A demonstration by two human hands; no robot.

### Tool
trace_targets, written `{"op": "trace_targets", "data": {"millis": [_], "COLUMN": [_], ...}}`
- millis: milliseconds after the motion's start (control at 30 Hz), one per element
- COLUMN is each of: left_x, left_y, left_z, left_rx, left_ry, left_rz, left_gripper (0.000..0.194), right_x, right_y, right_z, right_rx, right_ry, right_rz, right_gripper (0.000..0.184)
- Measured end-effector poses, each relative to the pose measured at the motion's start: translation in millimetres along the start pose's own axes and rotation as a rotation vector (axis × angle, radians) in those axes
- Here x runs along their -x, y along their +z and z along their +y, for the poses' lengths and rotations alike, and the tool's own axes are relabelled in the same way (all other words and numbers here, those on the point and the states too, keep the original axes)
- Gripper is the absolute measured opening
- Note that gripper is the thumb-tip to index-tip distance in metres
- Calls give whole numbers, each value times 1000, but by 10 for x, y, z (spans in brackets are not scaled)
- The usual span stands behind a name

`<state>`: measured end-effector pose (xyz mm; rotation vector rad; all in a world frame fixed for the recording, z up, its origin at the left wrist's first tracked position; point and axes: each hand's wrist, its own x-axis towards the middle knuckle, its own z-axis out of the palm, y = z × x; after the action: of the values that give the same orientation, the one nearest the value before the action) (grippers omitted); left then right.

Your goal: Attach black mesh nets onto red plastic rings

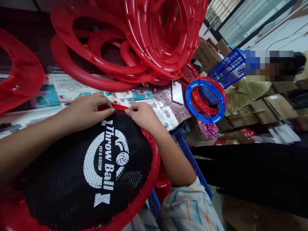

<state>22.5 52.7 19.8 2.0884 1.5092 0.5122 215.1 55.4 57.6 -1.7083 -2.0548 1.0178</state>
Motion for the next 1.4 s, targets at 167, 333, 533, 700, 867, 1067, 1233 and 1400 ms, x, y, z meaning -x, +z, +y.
{"op": "trace_targets", "data": {"millis": [167, 333, 533, 700, 867, 1067, 1233, 1400], "left_x": [3, 2, -1, 3, -1, 0, 16, 60], "left_y": [18, 18, 21, 29, 21, 29, -11, -201], "left_z": [-6, -6, -9, -4, -9, 2, 19, -20], "left_rx": [-24, -19, -15, -21, -15, -18, -71, -220], "left_ry": [4, 8, 8, 1, -7, -15, -22, -82], "left_rz": [15, 7, 10, 13, -12, -1, -34, -103], "left_gripper": [31, 33, 33, 33, 32, 32, 33, 31], "right_x": [-16, -8, -42, -26, 28, 2, 84, 415], "right_y": [-21, -53, -3, 9, -47, 12, 2, -27], "right_z": [-5, -16, -2, 0, 21, 40, -34, -205], "right_rx": [75, 89, 166, 209, 159, 169, 243, 471], "right_ry": [25, 17, 25, 1, -20, 19, 19, 26], "right_rz": [-3, -21, 29, 32, -1, 36, 120, 126], "right_gripper": [23, 24, 16, 14, 15, 14, 14, 20]}}
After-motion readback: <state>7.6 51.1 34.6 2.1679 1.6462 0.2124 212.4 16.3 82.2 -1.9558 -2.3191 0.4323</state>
